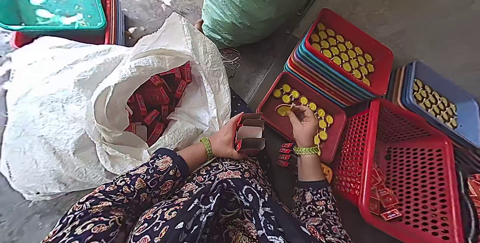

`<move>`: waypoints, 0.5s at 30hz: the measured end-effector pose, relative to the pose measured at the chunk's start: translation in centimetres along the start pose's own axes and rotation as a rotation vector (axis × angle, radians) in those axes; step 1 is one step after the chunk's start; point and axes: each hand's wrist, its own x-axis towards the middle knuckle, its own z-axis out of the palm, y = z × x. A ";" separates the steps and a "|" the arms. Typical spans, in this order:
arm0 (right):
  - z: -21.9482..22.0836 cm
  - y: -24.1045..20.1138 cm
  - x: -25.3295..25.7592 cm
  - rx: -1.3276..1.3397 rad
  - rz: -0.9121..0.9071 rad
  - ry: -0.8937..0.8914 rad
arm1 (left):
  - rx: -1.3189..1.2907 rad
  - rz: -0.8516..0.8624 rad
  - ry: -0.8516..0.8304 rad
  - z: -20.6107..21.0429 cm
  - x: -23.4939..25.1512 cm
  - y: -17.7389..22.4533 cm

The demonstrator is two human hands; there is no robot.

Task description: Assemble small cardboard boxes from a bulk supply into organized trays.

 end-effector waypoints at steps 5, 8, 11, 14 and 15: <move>0.6 -9.1 -4.3 0.263 -0.431 -0.103 | 0.059 0.003 0.018 0.0 -0.1 0.7; 1.5 -9.9 -5.2 0.098 -0.581 -0.176 | 0.090 0.066 0.048 0.2 -0.4 0.6; 1.9 -9.8 -5.6 0.015 -0.608 -0.270 | 0.099 0.117 0.069 0.3 -0.8 0.5; 1.4 -9.1 -5.0 0.008 -0.528 -0.265 | 0.090 0.086 0.055 0.1 -0.5 0.4; 1.1 -8.3 -4.4 -0.006 -0.474 -0.221 | 0.081 0.083 0.050 0.1 -0.4 0.3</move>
